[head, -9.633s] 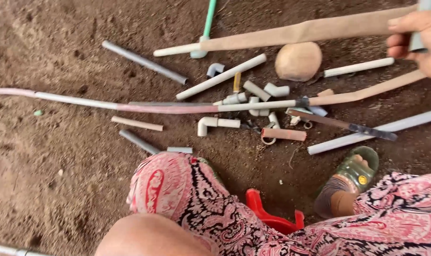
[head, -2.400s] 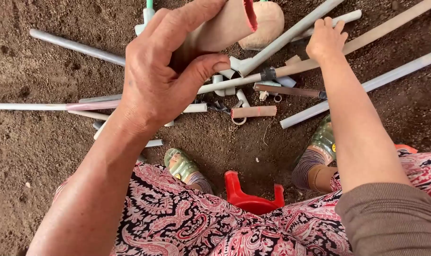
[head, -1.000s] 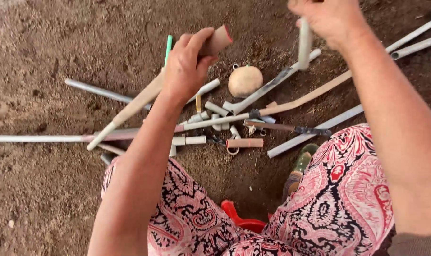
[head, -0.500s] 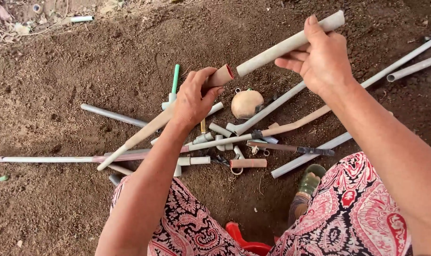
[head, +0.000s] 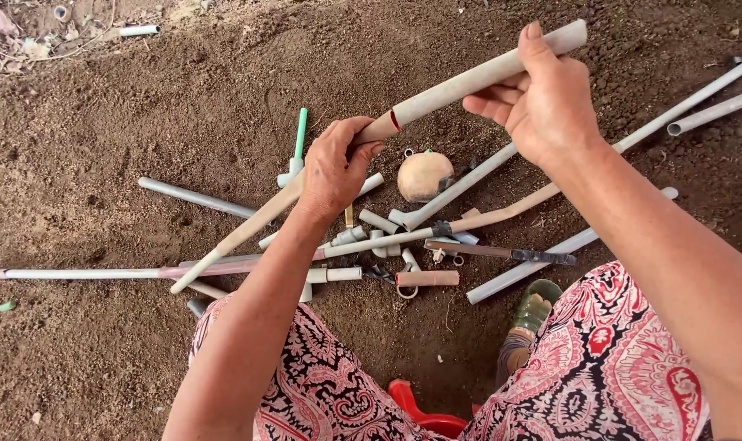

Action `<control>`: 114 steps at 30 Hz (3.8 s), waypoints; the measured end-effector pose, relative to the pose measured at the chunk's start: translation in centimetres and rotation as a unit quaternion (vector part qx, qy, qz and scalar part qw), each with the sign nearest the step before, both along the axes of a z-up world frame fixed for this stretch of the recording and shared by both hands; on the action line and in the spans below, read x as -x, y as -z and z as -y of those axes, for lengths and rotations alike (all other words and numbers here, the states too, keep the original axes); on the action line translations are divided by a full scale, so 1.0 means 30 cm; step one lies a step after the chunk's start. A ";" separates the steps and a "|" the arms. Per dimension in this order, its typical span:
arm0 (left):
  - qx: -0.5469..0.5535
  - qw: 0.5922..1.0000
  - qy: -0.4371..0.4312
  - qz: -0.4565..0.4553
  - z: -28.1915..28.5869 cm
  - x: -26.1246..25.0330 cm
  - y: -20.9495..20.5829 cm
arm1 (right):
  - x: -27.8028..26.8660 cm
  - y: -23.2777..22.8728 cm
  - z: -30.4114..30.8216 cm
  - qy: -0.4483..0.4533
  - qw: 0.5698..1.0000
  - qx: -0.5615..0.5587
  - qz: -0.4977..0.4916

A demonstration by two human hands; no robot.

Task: Connecting and securing PVC pipes and fittings using a hand saw and adhesive tape.

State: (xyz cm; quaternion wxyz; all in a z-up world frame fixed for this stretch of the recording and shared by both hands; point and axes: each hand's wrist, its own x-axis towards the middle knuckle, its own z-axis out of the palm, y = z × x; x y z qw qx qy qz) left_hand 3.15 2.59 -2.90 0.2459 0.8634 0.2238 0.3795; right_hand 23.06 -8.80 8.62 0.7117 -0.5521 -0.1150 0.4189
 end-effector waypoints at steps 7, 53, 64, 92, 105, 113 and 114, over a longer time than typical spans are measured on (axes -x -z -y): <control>0.001 0.999 0.006 0.031 0.008 0.005 -0.005 | 0.006 0.004 -0.010 -0.006 1.000 0.015 0.009; -0.147 0.964 -0.086 -0.206 0.060 0.040 -0.053 | -0.033 0.472 -0.018 -0.323 0.674 0.130 0.651; 0.292 0.853 -0.033 -0.431 -0.137 0.319 0.059 | -0.590 0.925 -0.162 -0.357 0.686 0.033 0.633; 0.192 0.854 -0.100 -0.473 -0.099 0.269 -0.010 | 0.028 0.479 -0.121 -0.503 0.327 0.398 0.694; 0.165 0.886 -0.076 -0.426 -0.100 0.341 -0.057 | 0.189 1.129 -0.145 -0.502 0.455 0.236 0.696; 0.201 0.861 -0.063 -0.463 -0.008 0.359 -0.195 | 0.316 1.245 0.023 -0.444 0.425 0.270 0.741; 0.253 0.827 -0.096 -0.493 0.008 0.359 -0.229 | 0.321 1.248 0.019 -0.466 0.421 0.278 0.727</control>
